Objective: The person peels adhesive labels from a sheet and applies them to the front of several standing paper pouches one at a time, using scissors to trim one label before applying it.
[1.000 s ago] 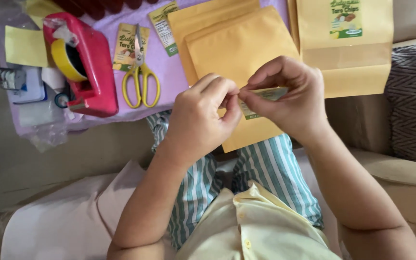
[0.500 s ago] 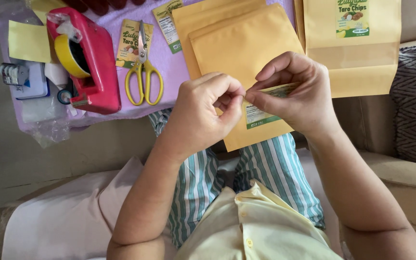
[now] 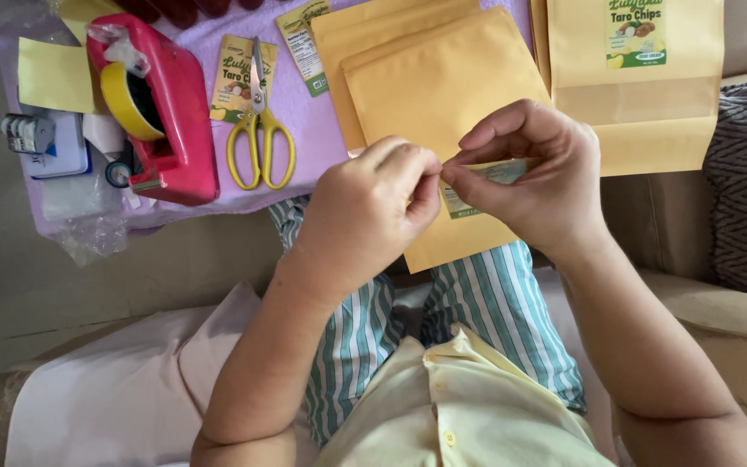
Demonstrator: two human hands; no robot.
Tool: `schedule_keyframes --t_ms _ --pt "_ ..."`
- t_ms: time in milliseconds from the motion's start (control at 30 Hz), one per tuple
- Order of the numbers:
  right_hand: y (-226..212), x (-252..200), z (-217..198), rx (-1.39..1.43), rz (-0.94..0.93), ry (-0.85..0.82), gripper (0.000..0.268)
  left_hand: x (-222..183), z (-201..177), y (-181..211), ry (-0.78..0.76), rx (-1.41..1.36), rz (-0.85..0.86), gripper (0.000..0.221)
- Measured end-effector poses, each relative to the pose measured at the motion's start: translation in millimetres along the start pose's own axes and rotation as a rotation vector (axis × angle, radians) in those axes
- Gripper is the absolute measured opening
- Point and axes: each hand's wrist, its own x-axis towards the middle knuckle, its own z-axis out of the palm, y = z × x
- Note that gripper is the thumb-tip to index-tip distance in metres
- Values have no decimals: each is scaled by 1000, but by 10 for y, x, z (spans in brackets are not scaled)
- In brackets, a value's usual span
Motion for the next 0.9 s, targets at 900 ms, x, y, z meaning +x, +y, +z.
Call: schedule_keyframes --t_ms 900 --pt "10 62 -64 214 83 -136 34 84 -111 16 -59 -519 -200 14"
